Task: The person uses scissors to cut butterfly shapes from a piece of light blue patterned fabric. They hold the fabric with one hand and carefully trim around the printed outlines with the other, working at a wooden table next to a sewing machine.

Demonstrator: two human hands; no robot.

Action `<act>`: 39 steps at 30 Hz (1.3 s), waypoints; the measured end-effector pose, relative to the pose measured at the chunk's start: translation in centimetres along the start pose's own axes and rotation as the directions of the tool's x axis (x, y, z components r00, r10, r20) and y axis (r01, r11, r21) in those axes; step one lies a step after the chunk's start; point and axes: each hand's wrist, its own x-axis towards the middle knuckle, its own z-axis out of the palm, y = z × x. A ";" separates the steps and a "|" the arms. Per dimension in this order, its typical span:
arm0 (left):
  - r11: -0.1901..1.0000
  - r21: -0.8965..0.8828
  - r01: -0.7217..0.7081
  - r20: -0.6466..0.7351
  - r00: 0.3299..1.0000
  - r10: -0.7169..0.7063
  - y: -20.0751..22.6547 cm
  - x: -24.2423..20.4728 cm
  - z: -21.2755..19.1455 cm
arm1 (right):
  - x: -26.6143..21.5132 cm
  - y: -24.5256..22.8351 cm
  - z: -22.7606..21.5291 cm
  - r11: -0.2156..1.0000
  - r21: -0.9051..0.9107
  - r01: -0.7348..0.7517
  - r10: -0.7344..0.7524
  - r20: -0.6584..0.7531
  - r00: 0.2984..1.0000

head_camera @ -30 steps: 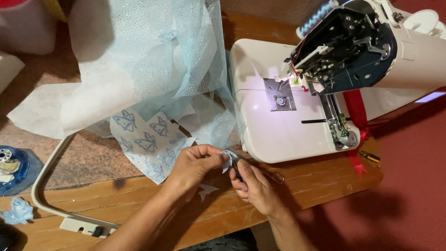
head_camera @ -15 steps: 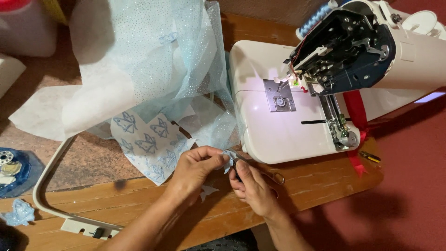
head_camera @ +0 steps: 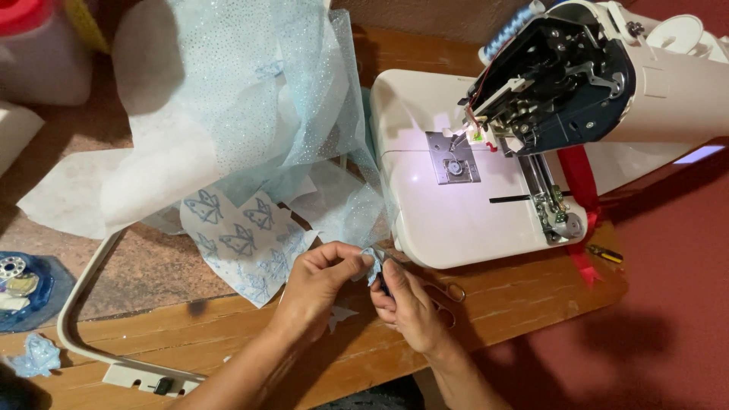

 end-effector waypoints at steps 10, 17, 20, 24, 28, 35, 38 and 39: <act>1.000 -0.011 0.007 0.002 1.000 -0.007 -0.1 -0.3 0.3 | 0.1 0.2 0.6 0.998 0.064 0.003 -0.001 -0.036 0.999; 0.997 -0.068 0.025 -0.020 0.999 -0.026 -0.3 -0.8 0.8 | -0.1 0.0 1.5 0.991 0.129 -0.038 0.049 -0.076 0.996; 0.997 -0.070 0.034 -0.043 0.998 -0.037 -0.3 -0.8 0.9 | -0.2 -0.3 1.7 0.990 0.136 -0.032 0.045 -0.093 0.995; 0.999 -0.049 0.025 -0.052 0.998 -0.027 -0.5 -0.8 1.0 | -0.4 -1.1 1.5 0.992 0.121 -0.030 0.035 -0.046 0.998; 0.999 -0.033 0.020 -0.052 0.998 -0.022 -0.4 -1.0 1.3 | -0.3 -1.0 1.6 0.990 0.138 -0.034 0.036 -0.009 0.999; 0.998 -0.053 -0.019 -0.024 1.000 0.018 -1.0 -0.8 1.0 | -0.4 -1.3 2.0 0.987 0.154 -0.043 0.055 -0.069 0.996; 0.997 -0.055 -0.046 -0.025 0.999 0.045 -1.3 -0.7 1.0 | -0.4 -1.3 1.9 0.988 0.151 -0.042 0.053 -0.068 0.996; 0.995 -0.071 -0.065 -0.015 0.998 0.064 -1.4 -0.7 0.9 | -0.3 -1.2 1.9 0.988 0.145 -0.044 0.055 -0.070 0.996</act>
